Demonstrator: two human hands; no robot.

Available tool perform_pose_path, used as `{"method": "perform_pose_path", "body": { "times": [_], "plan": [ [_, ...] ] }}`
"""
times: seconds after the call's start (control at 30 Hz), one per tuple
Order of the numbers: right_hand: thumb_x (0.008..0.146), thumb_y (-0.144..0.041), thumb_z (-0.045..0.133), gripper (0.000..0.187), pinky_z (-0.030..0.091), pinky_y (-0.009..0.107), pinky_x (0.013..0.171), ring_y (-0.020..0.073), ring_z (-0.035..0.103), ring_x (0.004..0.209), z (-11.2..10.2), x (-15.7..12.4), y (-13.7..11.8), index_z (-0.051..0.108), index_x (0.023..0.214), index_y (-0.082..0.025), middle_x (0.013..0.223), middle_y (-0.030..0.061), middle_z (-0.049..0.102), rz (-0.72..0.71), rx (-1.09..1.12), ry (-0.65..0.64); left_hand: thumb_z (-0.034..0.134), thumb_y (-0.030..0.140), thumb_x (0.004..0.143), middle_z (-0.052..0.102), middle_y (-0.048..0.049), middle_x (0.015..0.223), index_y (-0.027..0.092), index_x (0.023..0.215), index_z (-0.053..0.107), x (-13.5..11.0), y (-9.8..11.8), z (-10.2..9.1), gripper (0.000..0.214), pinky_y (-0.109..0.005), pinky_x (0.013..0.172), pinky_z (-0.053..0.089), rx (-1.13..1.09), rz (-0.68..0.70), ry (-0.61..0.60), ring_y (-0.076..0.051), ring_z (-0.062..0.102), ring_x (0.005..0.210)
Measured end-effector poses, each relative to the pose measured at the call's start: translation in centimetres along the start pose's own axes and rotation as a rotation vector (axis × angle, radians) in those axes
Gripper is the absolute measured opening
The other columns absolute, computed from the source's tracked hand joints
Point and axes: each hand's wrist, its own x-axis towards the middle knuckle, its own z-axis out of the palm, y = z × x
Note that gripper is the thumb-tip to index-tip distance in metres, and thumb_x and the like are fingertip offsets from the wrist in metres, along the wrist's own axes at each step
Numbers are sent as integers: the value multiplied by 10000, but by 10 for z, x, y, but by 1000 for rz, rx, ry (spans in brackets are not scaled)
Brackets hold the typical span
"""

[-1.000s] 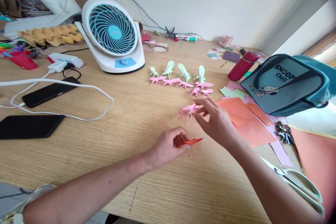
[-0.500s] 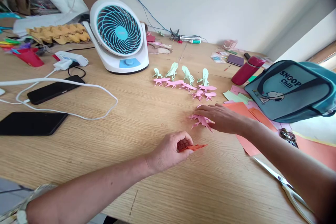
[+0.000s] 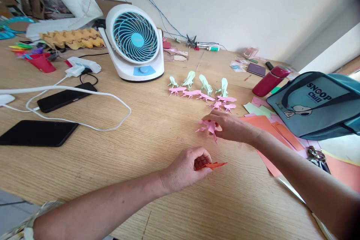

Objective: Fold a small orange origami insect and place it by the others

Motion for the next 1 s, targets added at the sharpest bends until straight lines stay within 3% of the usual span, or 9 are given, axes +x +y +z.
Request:
{"method": "perform_pose_path", "body": {
  "times": [0.17, 0.27, 0.33, 0.43, 0.57, 0.73, 0.87, 1.0],
  "plan": [
    [843, -279, 640, 396, 500, 396, 836, 275, 628, 1016, 11, 12, 1, 588, 1229, -203, 1172, 129, 640, 206, -50, 119, 650, 172, 808, 593, 29, 716, 157, 842, 605, 0, -2, -2, 59, -187, 586, 404, 52, 30, 32, -78, 506, 611],
    [823, -397, 678, 523, 499, 443, 864, 325, 608, 1089, 10, 7, 0, 561, 1290, -193, 1270, 157, 604, 231, -62, 119, 652, 142, 796, 622, 22, 754, 159, 885, 622, 1, -3, -5, 96, -194, 614, 419, 104, 66, 80, -79, 516, 618],
    [805, -405, 700, 612, 509, 421, 854, 300, 625, 1060, 5, -3, 2, 515, 1356, -213, 1306, 143, 596, 213, -43, 120, 650, 128, 790, 652, 12, 798, 164, 957, 646, 3, -1, -10, 171, -199, 631, 428, 137, 81, 137, -83, 529, 632],
    [874, -380, 622, 527, 529, 365, 721, 184, 649, 718, -2, -19, 9, 504, 1368, -238, 1242, 112, 647, 269, -8, 131, 634, 133, 800, 688, -6, 855, 172, 943, 675, 11, 1, -26, 154, -213, 689, 444, 169, 100, 274, -104, 574, 713],
    [884, -269, 587, 474, 518, 346, 674, 193, 665, 767, 5, -26, 22, 527, 1353, -226, 1401, 142, 547, 253, -67, 137, 650, 261, 821, 672, -20, 806, 149, 834, 655, 29, -4, -53, 113, -237, 690, 448, 72, 9, 422, -126, 587, 721],
    [867, -303, 631, 426, 514, 357, 738, 270, 654, 989, 19, -12, 26, 578, 1282, -223, 1242, 118, 639, 190, -48, 193, 669, 311, 795, 654, -20, 835, 141, 854, 632, 41, -16, -69, 184, -242, 716, 460, -76, -25, 394, -131, 592, 762],
    [890, -286, 600, 297, 502, 338, 732, 246, 653, 937, 22, 0, 24, 632, 1179, -224, 1103, 93, 688, 146, -3, 207, 668, 319, 791, 646, -11, 807, 144, 841, 632, 39, -17, -65, 185, -233, 703, 448, -48, -23, 384, -124, 581, 740],
    [897, -293, 596, 298, 487, 321, 722, 227, 660, 883, 25, 12, 19, 631, 1184, -222, 1099, 95, 692, 159, -8, 255, 659, 332, 786, 632, -3, 778, 151, 826, 626, 37, -16, -64, 189, -224, 670, 432, -35, -32, 380, -119, 563, 707]
  ]
}}
